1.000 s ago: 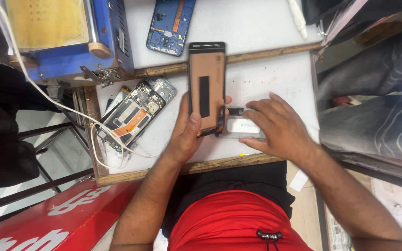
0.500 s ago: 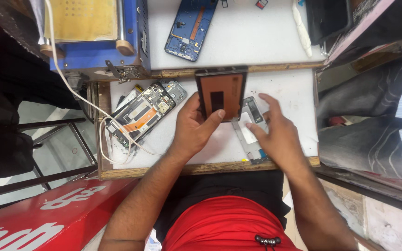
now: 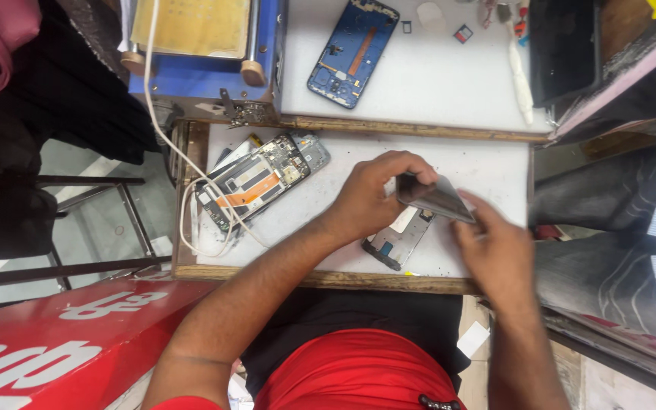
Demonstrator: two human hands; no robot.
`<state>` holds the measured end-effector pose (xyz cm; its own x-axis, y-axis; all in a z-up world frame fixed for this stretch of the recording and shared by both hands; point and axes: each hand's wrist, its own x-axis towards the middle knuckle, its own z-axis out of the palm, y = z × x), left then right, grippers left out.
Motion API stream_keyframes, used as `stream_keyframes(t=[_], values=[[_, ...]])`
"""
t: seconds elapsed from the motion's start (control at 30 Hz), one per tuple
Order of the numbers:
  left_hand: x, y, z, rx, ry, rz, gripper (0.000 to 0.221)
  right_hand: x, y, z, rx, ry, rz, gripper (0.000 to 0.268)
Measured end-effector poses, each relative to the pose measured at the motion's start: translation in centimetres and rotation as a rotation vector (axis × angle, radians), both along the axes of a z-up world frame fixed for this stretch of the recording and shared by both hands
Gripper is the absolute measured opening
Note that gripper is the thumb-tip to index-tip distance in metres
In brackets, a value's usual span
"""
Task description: The person handles several disassembled smartphones and internal components on a cluttered workbench. They pick up and inspect a phone chassis, a motherboard, and a screen assembly, moving them around the workspace while another person stands nearby.
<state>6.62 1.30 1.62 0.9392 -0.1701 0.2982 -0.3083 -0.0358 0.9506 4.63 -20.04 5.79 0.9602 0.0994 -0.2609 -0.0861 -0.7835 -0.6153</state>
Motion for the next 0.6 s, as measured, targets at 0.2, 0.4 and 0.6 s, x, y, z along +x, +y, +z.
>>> stream_keyframes(t=[0.2, 0.4, 0.6], values=[[1.3, -1.3, -0.4, 0.185, 0.008, -0.040, 0.025, 2.7, -1.2, -0.8, 0.166, -0.728, 0.374, 0.043], [-1.2, -1.2, 1.1, 0.363, -0.075, 0.395, 0.033, 3.1, -1.1, -3.9, 0.219, -0.717, 0.182, 0.025], [-2.7, -1.8, -0.4, 0.762, -0.304, 0.042, 0.048, 3.2, -1.8, -4.9, 0.223, -0.726, 0.220, 0.030]])
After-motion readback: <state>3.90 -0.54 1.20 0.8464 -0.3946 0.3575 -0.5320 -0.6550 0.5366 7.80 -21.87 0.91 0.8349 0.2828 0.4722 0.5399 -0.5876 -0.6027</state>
